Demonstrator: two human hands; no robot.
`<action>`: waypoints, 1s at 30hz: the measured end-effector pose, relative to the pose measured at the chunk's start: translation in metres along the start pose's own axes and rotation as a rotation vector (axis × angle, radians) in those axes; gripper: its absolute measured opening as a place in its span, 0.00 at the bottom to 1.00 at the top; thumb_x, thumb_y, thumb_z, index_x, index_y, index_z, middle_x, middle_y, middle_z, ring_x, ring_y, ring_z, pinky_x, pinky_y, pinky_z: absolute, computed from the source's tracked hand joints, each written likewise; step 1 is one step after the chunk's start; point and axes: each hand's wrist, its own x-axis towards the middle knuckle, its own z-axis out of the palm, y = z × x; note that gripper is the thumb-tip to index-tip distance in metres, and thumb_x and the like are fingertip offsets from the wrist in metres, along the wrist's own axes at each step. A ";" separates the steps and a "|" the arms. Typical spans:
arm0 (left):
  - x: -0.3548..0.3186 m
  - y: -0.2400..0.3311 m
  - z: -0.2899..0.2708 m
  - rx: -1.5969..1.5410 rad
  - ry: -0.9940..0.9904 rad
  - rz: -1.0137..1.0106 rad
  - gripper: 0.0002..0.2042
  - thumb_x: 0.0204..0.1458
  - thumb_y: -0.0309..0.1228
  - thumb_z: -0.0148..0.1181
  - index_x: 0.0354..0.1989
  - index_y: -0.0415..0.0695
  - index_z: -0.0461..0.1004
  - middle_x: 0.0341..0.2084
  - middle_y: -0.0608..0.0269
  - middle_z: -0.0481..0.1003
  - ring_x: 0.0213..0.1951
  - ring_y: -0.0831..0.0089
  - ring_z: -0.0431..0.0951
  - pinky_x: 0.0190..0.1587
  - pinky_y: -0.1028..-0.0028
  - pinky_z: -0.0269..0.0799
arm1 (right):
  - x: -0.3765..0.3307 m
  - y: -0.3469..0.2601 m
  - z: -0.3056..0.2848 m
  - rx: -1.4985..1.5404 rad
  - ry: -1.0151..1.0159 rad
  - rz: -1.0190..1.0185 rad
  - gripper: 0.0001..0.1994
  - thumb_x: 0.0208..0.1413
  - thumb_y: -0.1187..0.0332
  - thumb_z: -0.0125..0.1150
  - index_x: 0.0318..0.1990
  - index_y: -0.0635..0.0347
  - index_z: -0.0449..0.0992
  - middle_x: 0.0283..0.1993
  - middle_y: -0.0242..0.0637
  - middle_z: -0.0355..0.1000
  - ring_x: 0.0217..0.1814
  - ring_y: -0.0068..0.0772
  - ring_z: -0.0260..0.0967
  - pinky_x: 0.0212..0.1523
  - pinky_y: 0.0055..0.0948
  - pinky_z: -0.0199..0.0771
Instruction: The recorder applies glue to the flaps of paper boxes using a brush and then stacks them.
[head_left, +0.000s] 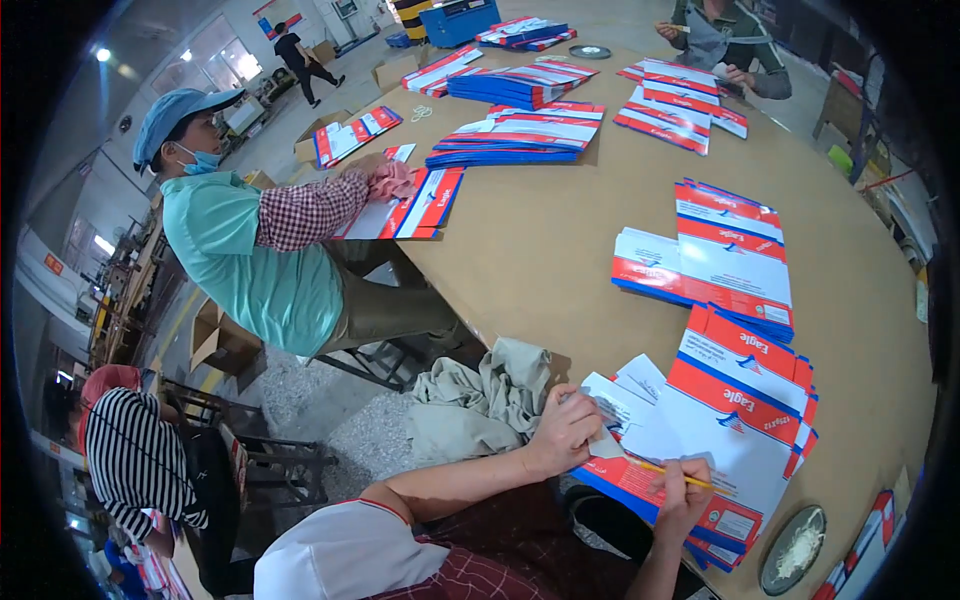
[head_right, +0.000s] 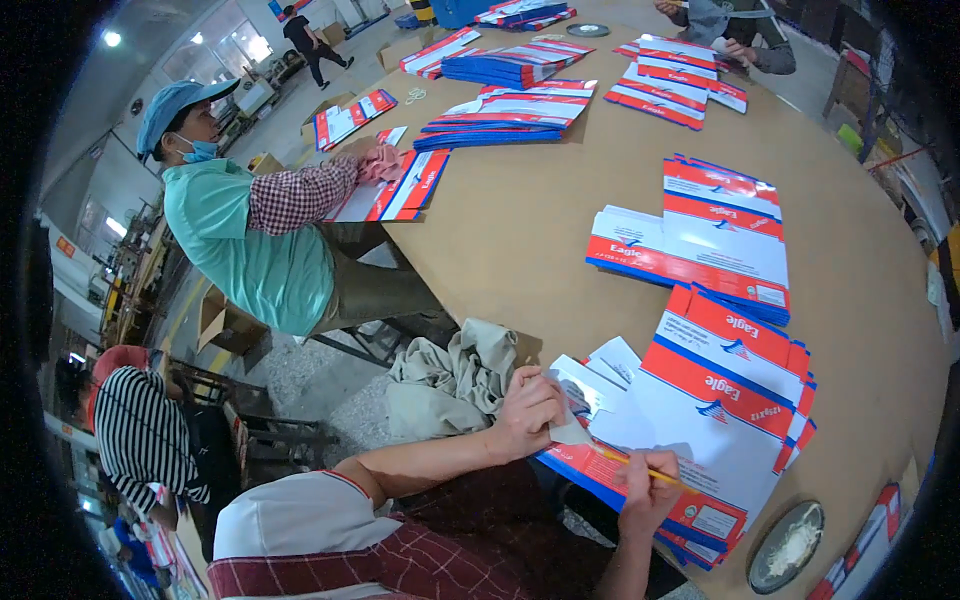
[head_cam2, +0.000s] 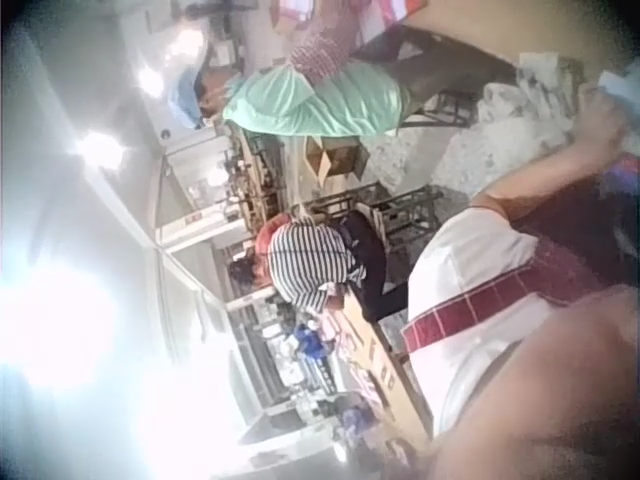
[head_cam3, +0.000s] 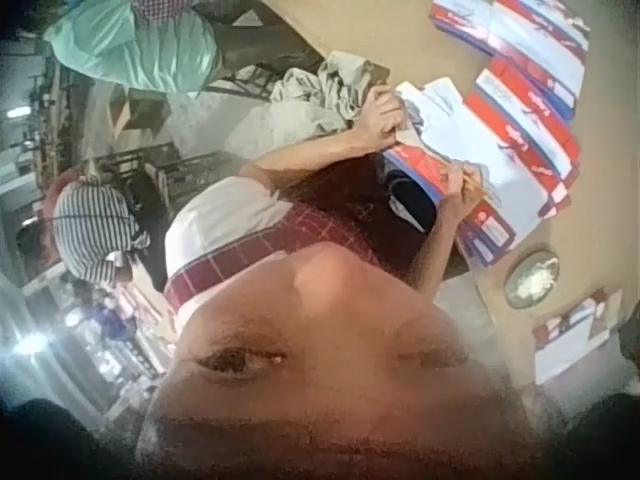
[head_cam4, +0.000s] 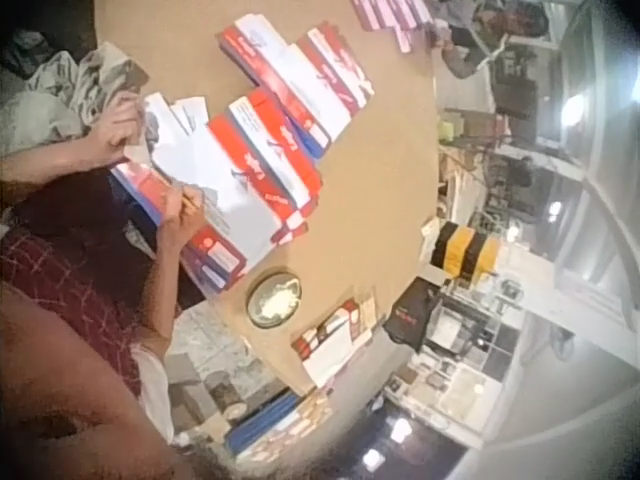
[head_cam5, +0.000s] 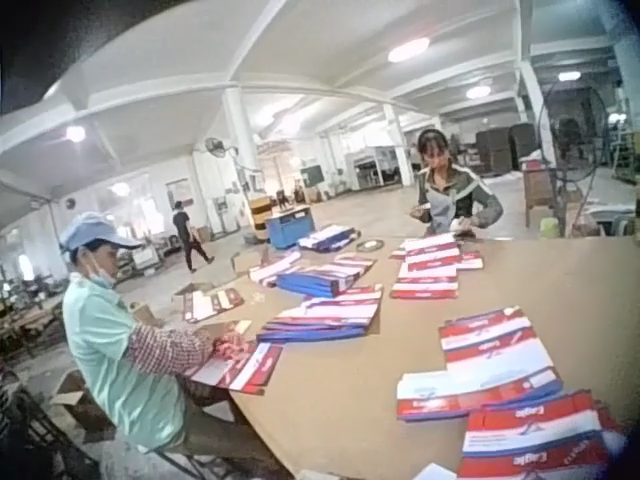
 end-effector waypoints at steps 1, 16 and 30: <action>-0.001 0.000 0.001 0.009 0.006 -0.004 0.12 0.25 0.20 0.57 0.20 0.47 0.63 0.23 0.66 0.64 0.35 0.68 0.68 0.47 0.61 0.55 | -0.001 -0.001 0.003 -0.007 0.069 -0.057 0.05 0.50 0.77 0.49 0.23 0.63 0.63 0.18 0.33 0.64 0.18 0.18 0.61 0.22 0.17 0.61; 0.005 -0.009 -0.003 0.061 0.053 0.072 0.13 0.24 0.26 0.63 0.17 0.48 0.62 0.21 0.67 0.67 0.30 0.68 0.70 0.43 0.60 0.58 | 0.000 -0.009 -0.004 -0.195 -0.121 -0.170 0.04 0.48 0.76 0.55 0.31 0.63 0.68 0.26 0.32 0.66 0.25 0.18 0.62 0.25 0.18 0.62; -0.001 -0.003 0.002 0.001 0.044 0.017 0.12 0.25 0.18 0.58 0.18 0.47 0.62 0.21 0.68 0.65 0.33 0.69 0.71 0.46 0.60 0.55 | -0.004 -0.014 -0.003 -0.398 -0.378 -0.647 0.16 0.39 0.81 0.59 0.37 0.59 0.65 0.29 0.39 0.70 0.29 0.37 0.70 0.38 0.35 0.69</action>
